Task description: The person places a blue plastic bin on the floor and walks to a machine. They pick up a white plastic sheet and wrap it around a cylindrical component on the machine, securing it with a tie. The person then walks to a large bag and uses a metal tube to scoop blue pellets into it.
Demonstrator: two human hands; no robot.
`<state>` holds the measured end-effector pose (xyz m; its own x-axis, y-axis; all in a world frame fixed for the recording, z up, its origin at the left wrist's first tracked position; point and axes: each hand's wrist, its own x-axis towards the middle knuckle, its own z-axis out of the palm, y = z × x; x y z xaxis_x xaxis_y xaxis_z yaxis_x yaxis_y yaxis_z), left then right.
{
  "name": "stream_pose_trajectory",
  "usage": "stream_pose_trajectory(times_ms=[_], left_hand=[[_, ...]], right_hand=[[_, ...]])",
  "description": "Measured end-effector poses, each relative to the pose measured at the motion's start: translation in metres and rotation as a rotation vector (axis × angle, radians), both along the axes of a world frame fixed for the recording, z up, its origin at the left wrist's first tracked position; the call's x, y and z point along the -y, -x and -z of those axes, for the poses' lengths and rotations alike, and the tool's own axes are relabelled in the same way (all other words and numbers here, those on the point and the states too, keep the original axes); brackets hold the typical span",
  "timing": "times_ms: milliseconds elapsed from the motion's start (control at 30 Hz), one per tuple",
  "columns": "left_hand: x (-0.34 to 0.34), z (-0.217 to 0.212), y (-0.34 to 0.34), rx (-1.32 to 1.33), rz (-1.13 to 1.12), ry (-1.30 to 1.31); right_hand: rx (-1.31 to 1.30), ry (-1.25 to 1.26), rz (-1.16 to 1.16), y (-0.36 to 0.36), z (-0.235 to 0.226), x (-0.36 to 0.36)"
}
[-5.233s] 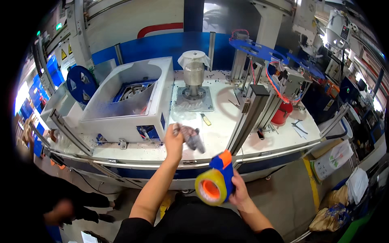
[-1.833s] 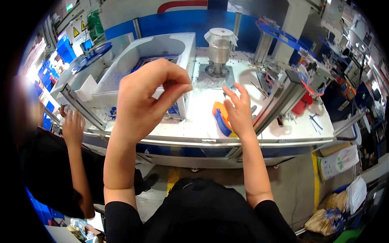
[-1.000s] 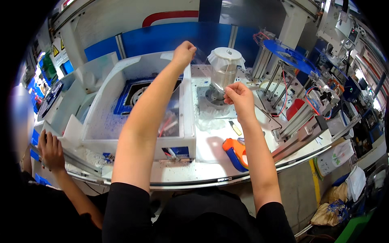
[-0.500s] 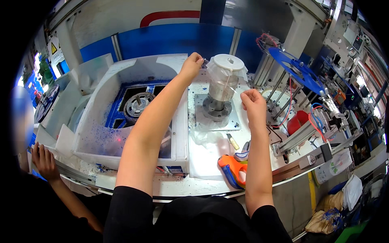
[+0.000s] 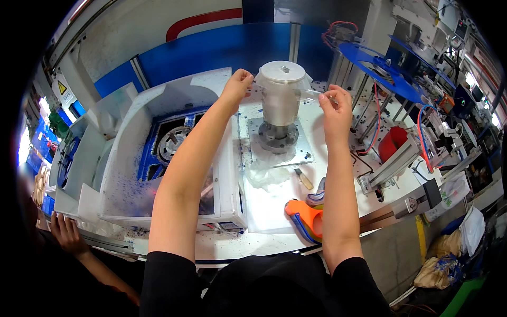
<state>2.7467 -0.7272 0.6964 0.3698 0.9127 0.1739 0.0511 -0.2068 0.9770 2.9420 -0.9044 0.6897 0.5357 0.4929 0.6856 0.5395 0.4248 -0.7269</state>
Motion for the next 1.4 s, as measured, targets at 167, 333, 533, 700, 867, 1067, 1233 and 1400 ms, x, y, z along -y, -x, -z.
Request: stream_pose_trajectory(times_ms=[167, 333, 533, 700, 867, 1067, 1233, 1400], left_hand=[[0.000, 0.002, 0.002, 0.030, -0.006, 0.021], [0.007, 0.001, 0.000, 0.058, -0.030, 0.021], [0.016, -0.001, 0.020, 0.111, 0.063, 0.095], [0.027, -0.009, 0.027, 0.210, 0.176, 0.087], [0.033, -0.017, 0.033, 0.168, 0.148, 0.105], [0.025, -0.018, 0.032, -0.130, 0.115, -0.068], [0.017, -0.013, 0.028, -0.095, 0.061, -0.130], [0.014, -0.013, 0.018, -0.055, 0.032, -0.133]], right_hand=[[-0.321, -0.040, -0.265, -0.019, 0.015, -0.031], [-0.303, -0.065, -0.314, -0.030, 0.013, -0.055], [-0.339, -0.038, -0.268, -0.028, 0.027, -0.046], [-0.398, -0.089, -0.294, -0.026, 0.024, -0.039], [-0.371, -0.052, -0.314, -0.031, 0.015, -0.033], [-0.345, -0.033, -0.305, -0.035, 0.021, -0.039], [-0.322, -0.068, -0.266, -0.036, 0.026, -0.048], [-0.185, -0.083, -0.196, -0.042, 0.023, -0.071]])
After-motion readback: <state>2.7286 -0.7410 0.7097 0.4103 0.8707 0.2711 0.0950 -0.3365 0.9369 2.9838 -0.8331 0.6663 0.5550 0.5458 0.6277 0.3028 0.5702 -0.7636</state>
